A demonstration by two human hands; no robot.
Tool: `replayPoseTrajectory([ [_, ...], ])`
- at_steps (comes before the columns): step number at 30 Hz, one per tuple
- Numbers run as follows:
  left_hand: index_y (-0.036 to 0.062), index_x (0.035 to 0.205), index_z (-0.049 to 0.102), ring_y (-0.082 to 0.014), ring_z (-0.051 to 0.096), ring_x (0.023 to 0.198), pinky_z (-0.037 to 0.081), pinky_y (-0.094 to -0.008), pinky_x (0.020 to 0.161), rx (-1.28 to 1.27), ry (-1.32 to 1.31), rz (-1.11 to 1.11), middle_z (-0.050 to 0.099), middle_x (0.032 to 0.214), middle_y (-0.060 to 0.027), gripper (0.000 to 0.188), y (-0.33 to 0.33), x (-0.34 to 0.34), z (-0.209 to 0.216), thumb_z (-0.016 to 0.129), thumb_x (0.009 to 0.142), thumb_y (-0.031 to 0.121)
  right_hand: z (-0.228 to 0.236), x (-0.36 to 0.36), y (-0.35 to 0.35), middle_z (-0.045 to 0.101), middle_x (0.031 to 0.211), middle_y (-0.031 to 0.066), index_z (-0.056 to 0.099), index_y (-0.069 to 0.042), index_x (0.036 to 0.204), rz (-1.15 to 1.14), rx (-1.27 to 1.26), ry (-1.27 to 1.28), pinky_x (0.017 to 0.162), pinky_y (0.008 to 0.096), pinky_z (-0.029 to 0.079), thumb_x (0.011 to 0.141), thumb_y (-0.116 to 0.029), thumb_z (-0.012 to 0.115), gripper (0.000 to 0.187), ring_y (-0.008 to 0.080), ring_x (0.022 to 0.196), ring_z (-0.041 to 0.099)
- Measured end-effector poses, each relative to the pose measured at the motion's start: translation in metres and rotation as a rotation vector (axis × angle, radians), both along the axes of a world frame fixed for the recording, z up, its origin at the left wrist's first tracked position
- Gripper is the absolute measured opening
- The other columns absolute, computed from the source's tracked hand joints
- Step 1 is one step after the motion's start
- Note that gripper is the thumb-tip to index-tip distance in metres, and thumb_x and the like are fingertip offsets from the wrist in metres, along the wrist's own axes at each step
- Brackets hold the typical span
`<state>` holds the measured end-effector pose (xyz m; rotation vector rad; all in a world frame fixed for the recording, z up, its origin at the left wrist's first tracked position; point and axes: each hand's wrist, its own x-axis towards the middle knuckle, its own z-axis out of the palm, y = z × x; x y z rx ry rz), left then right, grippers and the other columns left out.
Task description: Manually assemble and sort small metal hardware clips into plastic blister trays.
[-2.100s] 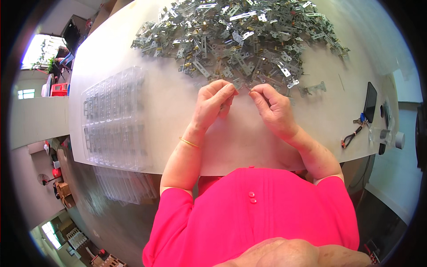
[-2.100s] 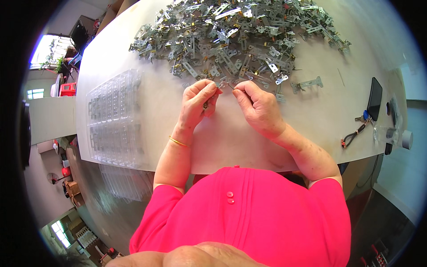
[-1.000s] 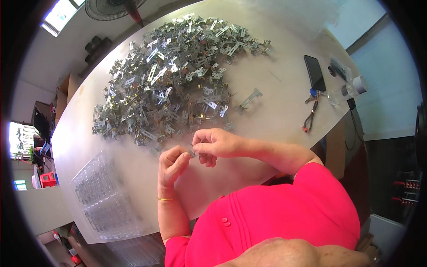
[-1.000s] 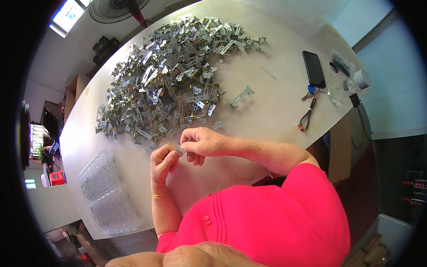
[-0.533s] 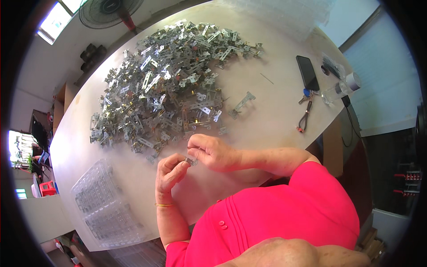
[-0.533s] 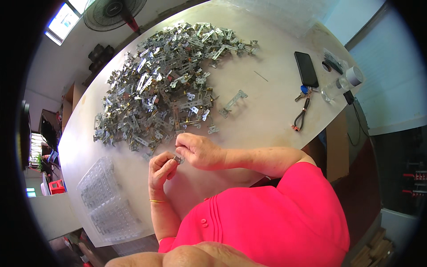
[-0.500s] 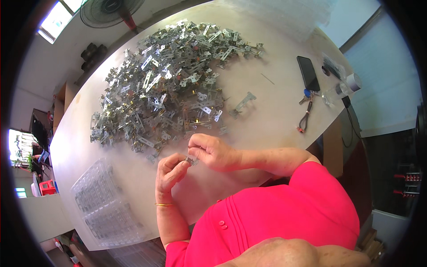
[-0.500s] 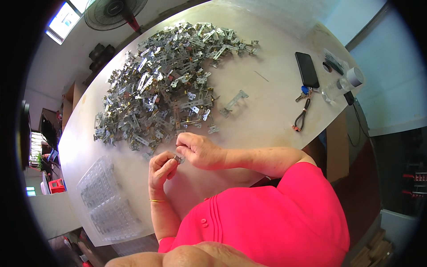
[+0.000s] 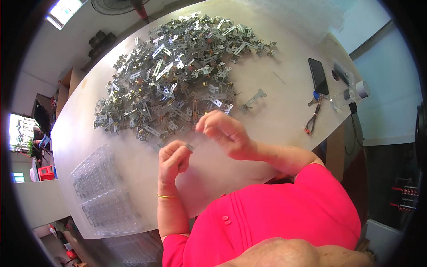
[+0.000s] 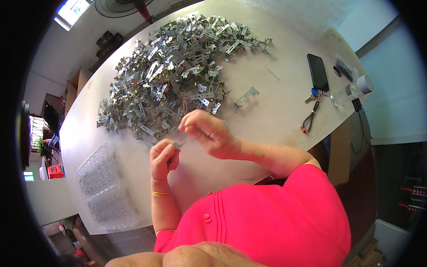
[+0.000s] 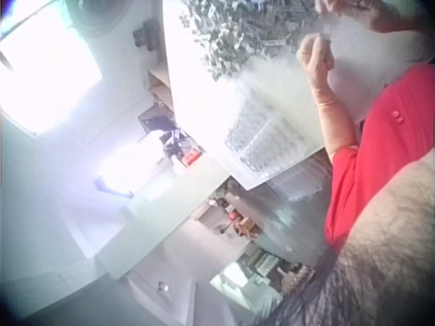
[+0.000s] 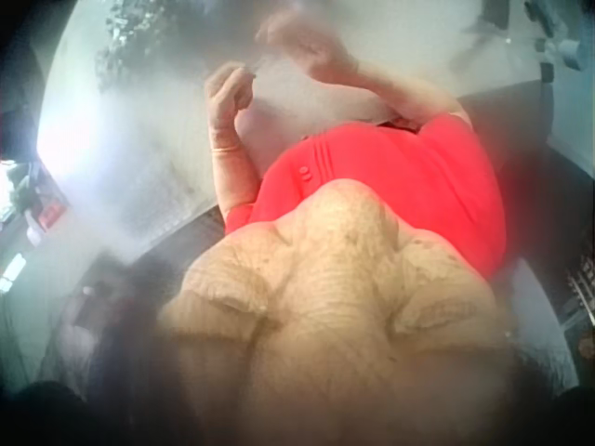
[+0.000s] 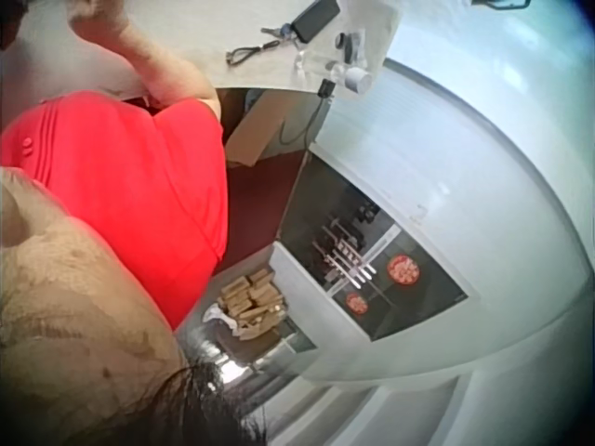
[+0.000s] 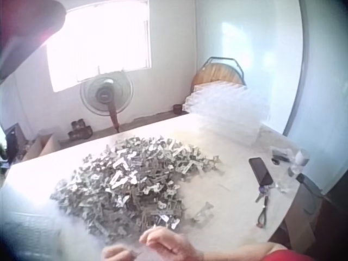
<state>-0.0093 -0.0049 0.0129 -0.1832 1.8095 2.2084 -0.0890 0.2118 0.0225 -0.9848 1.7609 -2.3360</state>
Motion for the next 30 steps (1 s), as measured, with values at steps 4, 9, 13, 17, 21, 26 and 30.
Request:
replayPoseTrajectory([
  [4, -0.0006, 0.087, 0.063, -0.0079, 0.040, 0.038, 0.030, -0.0231, 0.036, 0.182, 0.026, 0.108, 0.052, 0.058, -0.0020, 0.027, 0.001, -0.002, -0.006, 0.061, 0.100, 0.023, -0.004, 0.000, -0.004, 0.062, 0.119, 0.0119, 0.058, -0.004, 0.100, 0.076, 0.201, 0.342, 0.093, 0.0377, 0.049, 0.091, 0.001, 0.066, 0.014, 0.0303, 0.112, 0.060],
  [9, -0.0006, 0.087, 0.062, -0.0084, 0.042, 0.039, 0.035, -0.0233, 0.037, 0.113, -0.035, 0.072, 0.055, 0.063, -0.0029, 0.027, 0.002, -0.003, -0.006, 0.059, 0.100, 0.023, -0.007, -0.001, -0.006, 0.062, 0.117, 0.0116, 0.059, -0.005, 0.100, 0.138, 0.324, 0.621, 0.087, 0.0411, 0.052, 0.085, 0.002, 0.070, 0.021, 0.0326, 0.105, 0.062],
  [13, -0.0038, 0.095, 0.064, -0.0116, 0.051, 0.043, 0.043, -0.0257, 0.041, 0.227, -0.051, 0.034, 0.060, 0.070, -0.0065, 0.034, 0.000, 0.000, -0.007, 0.055, 0.103, 0.028, -0.012, 0.001, -0.007, 0.063, 0.112, 0.0114, 0.060, -0.004, 0.103, 0.131, 0.313, 0.558, 0.082, 0.0376, 0.053, 0.085, 0.003, 0.070, 0.022, 0.0308, 0.101, 0.063],
  [17, -0.0054, 0.106, 0.063, -0.0180, 0.059, 0.047, 0.051, -0.0302, 0.048, 0.434, -0.095, 0.012, 0.064, 0.079, -0.0122, 0.036, -0.001, 0.000, -0.008, 0.051, 0.104, 0.029, -0.009, 0.002, -0.008, 0.062, 0.106, 0.0117, 0.060, -0.003, 0.097, 0.126, 0.267, 0.422, 0.083, 0.0341, 0.053, 0.089, 0.002, 0.067, 0.012, 0.0303, 0.098, 0.063],
  [21, -0.0072, 0.121, 0.059, -0.0273, 0.070, 0.082, 0.056, -0.0383, 0.082, 0.428, 0.101, 0.127, 0.066, 0.105, -0.0187, 0.037, 0.000, -0.004, -0.013, 0.053, 0.102, 0.024, -0.010, -0.002, -0.003, 0.060, 0.111, 0.0096, 0.059, -0.001, 0.104, 0.093, 0.213, 0.212, 0.085, 0.0307, 0.052, 0.095, 0.001, 0.064, 0.011, 0.0196, 0.098, 0.062],
  [26, -0.0053, 0.141, 0.050, -0.0285, 0.053, 0.132, 0.041, -0.0422, 0.112, 0.228, 0.473, 0.174, 0.056, 0.142, -0.0180, 0.054, 0.010, -0.005, -0.013, 0.067, 0.092, 0.010, -0.011, -0.001, -0.004, 0.057, 0.114, 0.0064, 0.058, -0.001, 0.106, 0.248, 0.057, -0.298, 0.087, 0.0281, 0.050, 0.104, -0.006, 0.053, 0.008, 0.0125, 0.098, 0.060],
  [30, -0.0037, 0.137, 0.057, -0.0297, 0.051, 0.135, 0.036, -0.0444, 0.116, 0.189, 0.401, 0.112, 0.058, 0.140, -0.0171, 0.046, 0.001, -0.002, -0.020, 0.066, 0.094, 0.009, -0.013, 0.006, -0.010, 0.059, 0.110, 0.0049, 0.059, -0.001, 0.104, 0.269, 0.067, -0.472, 0.083, 0.0252, 0.048, 0.104, -0.008, 0.056, 0.008, 0.0099, 0.092, 0.058],
])
